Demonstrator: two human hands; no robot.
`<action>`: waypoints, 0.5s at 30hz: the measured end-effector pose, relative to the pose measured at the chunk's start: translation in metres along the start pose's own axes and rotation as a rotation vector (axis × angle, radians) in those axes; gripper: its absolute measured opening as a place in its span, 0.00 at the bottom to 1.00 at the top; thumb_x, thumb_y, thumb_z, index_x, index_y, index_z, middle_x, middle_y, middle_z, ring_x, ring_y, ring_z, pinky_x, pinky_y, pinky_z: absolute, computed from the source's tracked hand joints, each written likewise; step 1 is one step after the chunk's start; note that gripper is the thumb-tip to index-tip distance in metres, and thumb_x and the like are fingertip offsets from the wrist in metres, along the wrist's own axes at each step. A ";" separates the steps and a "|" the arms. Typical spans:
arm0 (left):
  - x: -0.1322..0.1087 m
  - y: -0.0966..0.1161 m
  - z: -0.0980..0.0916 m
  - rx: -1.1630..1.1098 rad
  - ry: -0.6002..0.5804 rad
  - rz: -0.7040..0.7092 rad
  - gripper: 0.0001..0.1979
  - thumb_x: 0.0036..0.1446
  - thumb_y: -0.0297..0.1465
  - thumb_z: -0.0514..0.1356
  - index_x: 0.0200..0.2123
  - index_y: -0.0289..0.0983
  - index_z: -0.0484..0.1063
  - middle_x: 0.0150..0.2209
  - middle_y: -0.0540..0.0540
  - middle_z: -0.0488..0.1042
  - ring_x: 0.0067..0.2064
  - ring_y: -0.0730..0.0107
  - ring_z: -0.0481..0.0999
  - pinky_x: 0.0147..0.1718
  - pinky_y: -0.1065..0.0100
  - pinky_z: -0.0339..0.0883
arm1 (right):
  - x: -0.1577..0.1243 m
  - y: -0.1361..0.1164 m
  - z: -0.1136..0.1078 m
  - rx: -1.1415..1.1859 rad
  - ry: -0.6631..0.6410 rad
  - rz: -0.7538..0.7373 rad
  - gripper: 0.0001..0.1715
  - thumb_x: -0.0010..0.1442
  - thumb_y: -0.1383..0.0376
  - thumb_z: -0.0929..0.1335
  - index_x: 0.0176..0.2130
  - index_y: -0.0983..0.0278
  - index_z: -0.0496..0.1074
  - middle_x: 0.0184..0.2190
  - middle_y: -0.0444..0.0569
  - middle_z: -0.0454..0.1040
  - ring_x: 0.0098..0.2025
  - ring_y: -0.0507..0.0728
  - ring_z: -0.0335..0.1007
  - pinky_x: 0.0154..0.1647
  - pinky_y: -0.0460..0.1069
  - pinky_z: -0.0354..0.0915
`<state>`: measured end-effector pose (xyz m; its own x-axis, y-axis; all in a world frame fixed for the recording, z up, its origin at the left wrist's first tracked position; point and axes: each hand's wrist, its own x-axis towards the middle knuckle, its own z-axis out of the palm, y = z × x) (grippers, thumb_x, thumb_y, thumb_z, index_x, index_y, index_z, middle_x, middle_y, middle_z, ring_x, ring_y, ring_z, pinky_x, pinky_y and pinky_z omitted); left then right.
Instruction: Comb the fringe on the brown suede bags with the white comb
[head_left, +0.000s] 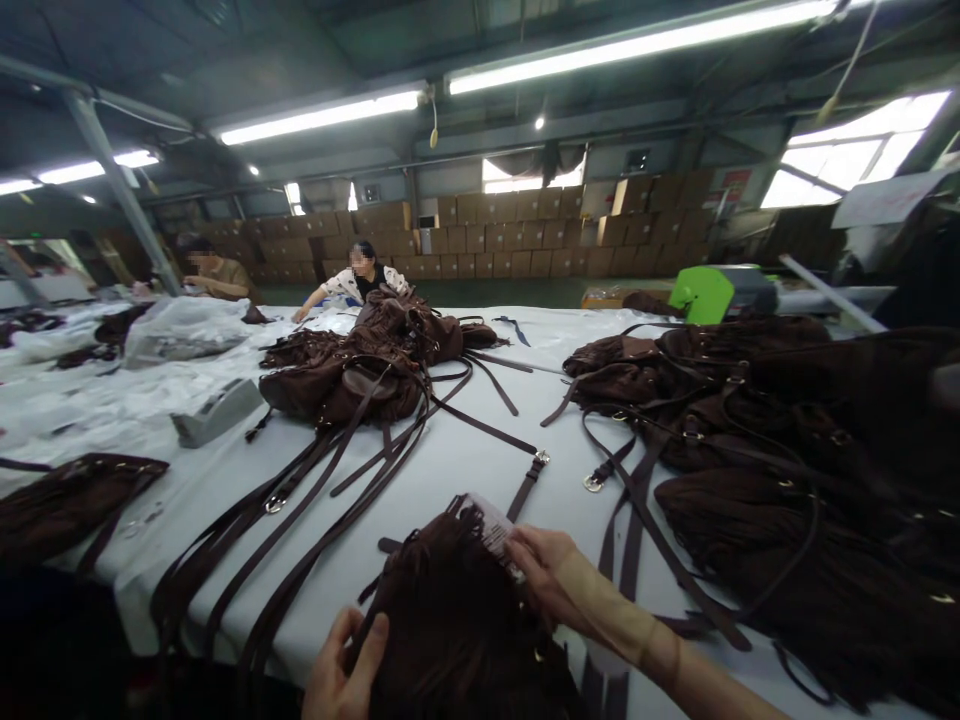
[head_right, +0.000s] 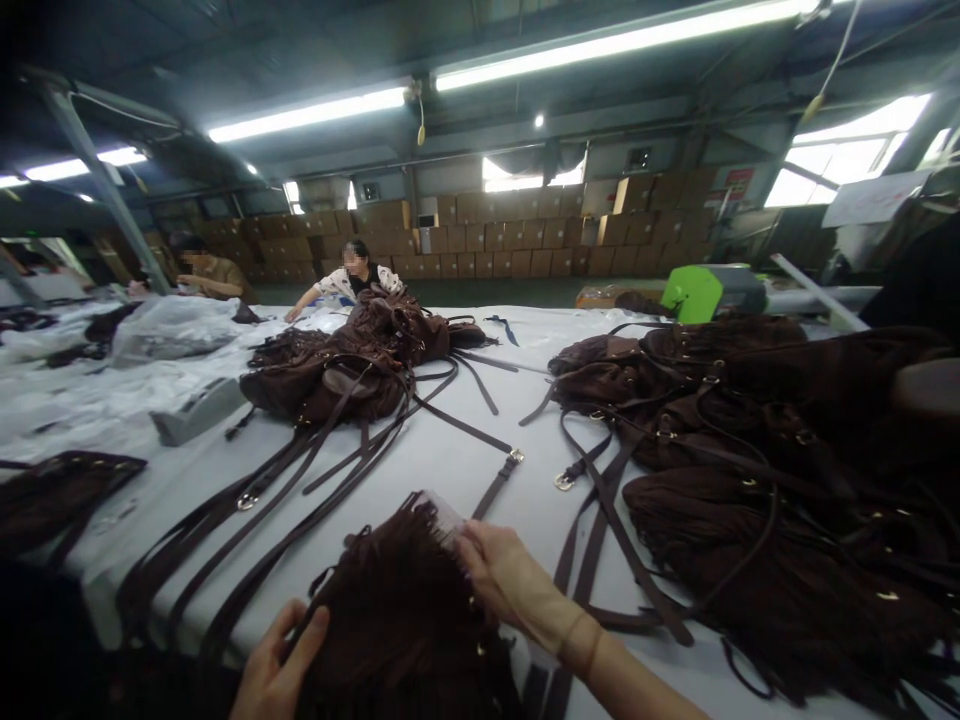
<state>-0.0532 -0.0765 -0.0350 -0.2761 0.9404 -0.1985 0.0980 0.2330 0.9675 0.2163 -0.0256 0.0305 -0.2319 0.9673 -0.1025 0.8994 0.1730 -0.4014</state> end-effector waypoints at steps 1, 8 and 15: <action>0.001 0.001 0.000 0.012 -0.003 0.000 0.26 0.44 0.58 0.63 0.27 0.42 0.65 0.18 0.52 0.66 0.25 0.62 0.70 0.21 0.68 0.61 | 0.002 -0.005 -0.001 0.176 -0.042 0.013 0.23 0.72 0.60 0.50 0.43 0.65 0.68 0.21 0.47 0.75 0.19 0.55 0.72 0.19 0.44 0.62; 0.012 -0.011 -0.015 -0.007 0.031 -0.010 0.25 0.40 0.57 0.65 0.26 0.42 0.66 0.18 0.52 0.65 0.26 0.60 0.70 0.22 0.67 0.63 | 0.005 -0.007 -0.022 0.667 0.195 0.145 0.20 0.68 0.53 0.53 0.38 0.63 0.63 0.15 0.38 0.64 0.12 0.50 0.58 0.12 0.43 0.54; 0.006 -0.009 -0.007 -0.022 -0.034 0.025 0.27 0.44 0.59 0.63 0.24 0.41 0.63 0.18 0.53 0.63 0.23 0.67 0.67 0.22 0.70 0.61 | -0.002 -0.074 0.040 -0.296 0.017 -0.278 0.23 0.57 0.78 0.63 0.52 0.65 0.68 0.31 0.54 0.79 0.27 0.63 0.78 0.26 0.51 0.71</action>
<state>-0.0628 -0.0750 -0.0435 -0.2415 0.9537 -0.1793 0.0828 0.2044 0.9754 0.1354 -0.0479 0.0244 -0.4772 0.8787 -0.0111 0.8718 0.4718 -0.1317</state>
